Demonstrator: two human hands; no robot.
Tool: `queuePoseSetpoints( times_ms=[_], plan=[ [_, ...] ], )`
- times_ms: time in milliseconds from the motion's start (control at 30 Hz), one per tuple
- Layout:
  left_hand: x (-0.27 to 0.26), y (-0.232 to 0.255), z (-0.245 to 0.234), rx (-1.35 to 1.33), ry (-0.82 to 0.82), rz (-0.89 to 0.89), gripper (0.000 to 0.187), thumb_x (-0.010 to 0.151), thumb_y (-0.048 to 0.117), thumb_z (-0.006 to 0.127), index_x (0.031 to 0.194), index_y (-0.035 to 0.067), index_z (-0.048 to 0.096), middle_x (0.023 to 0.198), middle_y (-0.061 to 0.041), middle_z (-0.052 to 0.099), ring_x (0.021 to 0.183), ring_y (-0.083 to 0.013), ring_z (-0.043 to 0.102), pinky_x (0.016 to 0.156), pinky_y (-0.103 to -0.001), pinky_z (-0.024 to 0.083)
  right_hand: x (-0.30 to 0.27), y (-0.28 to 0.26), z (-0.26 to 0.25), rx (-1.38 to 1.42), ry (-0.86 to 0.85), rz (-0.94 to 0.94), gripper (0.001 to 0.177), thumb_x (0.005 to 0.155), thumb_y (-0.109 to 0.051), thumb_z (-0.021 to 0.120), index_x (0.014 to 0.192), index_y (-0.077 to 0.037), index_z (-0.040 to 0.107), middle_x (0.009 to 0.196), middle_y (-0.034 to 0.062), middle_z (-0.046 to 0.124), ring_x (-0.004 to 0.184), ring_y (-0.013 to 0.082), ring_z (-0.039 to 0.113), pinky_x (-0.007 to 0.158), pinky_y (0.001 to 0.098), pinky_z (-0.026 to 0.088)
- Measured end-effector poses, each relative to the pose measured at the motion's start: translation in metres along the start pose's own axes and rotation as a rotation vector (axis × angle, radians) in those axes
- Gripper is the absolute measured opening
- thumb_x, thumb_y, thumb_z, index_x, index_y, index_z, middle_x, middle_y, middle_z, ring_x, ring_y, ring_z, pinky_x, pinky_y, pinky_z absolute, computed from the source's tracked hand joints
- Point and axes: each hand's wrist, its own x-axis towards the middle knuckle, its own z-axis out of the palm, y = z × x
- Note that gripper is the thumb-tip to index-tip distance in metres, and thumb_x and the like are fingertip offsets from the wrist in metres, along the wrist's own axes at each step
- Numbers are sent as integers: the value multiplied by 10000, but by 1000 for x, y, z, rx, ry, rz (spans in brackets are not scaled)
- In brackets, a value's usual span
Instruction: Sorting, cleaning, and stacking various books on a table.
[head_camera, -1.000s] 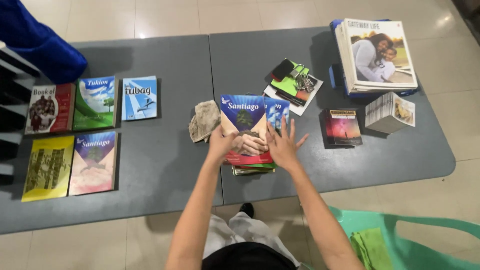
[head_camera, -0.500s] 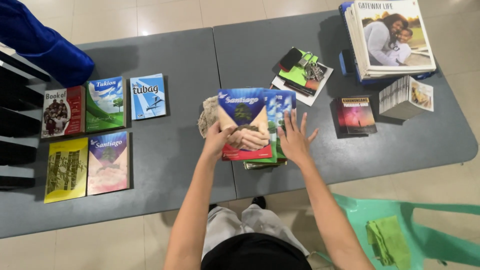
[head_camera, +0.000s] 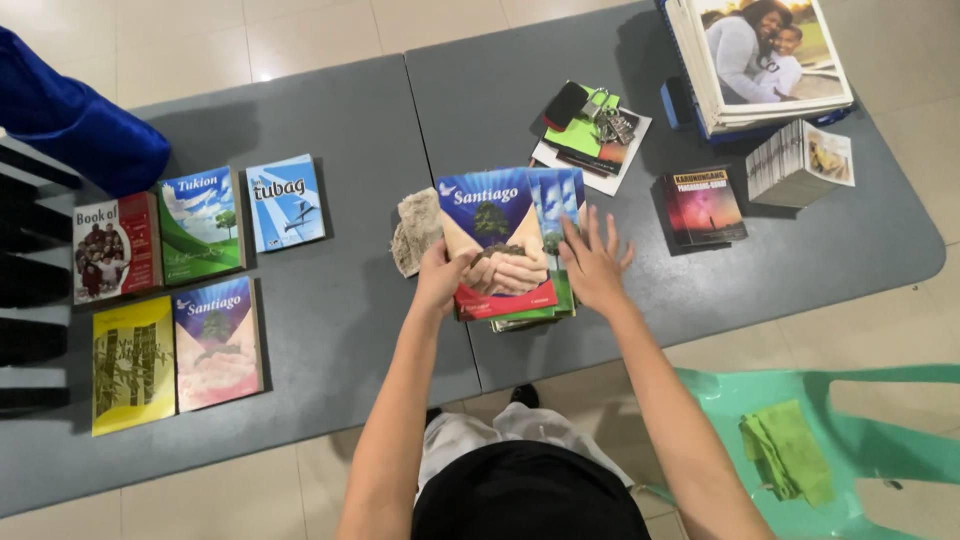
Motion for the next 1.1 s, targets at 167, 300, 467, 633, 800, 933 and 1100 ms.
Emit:
queuePoseSetpoints(
  times_ms=[167, 300, 467, 633, 800, 933, 1100],
  plan=[
    [-6, 17, -31, -102, 10, -72, 242, 933, -21, 630, 1174, -43, 615, 1063, -116, 714, 913, -185, 702, 787, -317, 594, -6, 14, 13, -15, 48, 81, 592, 1037, -569, 371, 1601, -400, 310, 1702, 150, 159, 1555, 427, 62, 1105, 780, -23],
    [-16, 26, -45, -225, 11, -157, 243, 945, -8, 589, 1188, -19, 599, 1083, -110, 712, 939, -193, 710, 798, -328, 605, -2, 14, 19, -30, 88, 76, 643, 1053, -572, 380, 1640, -333, 271, 1695, 172, 161, 1557, 442, 68, 1122, 789, -15],
    [-3, 11, -38, -261, -17, -177, 252, 968, 5, 591, 1219, -22, 588, 1113, -122, 698, 969, -209, 704, 811, -331, 599, 2, 16, 20, -16, 72, 97, 621, 1023, -550, 412, 1601, -335, 332, 1712, 145, 139, 1554, 425, 63, 1104, 787, 0],
    [4, 20, 7, -217, -22, -171, 295, 959, 19, 595, 1253, 10, 567, 1128, -100, 688, 983, -190, 692, 832, -327, 584, 5, 21, 16, -31, 72, 108, 553, 1022, -535, 414, 1561, -411, 398, 1716, 124, 141, 1550, 416, 69, 1109, 782, 10],
    [18, 4, 29, 58, -45, -37, 405, 903, 14, 688, 1281, -10, 544, 1156, -102, 687, 1002, -166, 680, 871, -312, 569, 2, 24, 22, -9, 41, 87, 462, 1055, -513, 386, 1509, -475, 463, 1722, 76, 149, 1569, 386, 78, 1111, 795, 11],
    [14, 7, 21, 155, -69, -5, 417, 875, -4, 720, 1263, -52, 573, 1162, -125, 705, 1013, -181, 687, 882, -320, 567, -8, 8, 9, -12, 100, -4, 445, 1063, -486, 385, 1481, -431, 528, 1712, 115, 179, 1549, 412, 111, 1089, 801, 22],
    [-22, 24, -27, -131, -119, -66, 445, 862, 16, 730, 1272, -19, 561, 1177, -103, 695, 1051, -185, 696, 927, -326, 565, -15, -42, 7, 95, 469, -257, 538, 1016, -430, 635, 1442, -117, 538, 1424, 171, 582, 1320, 375, 466, 1120, 518, 390]
  ],
)
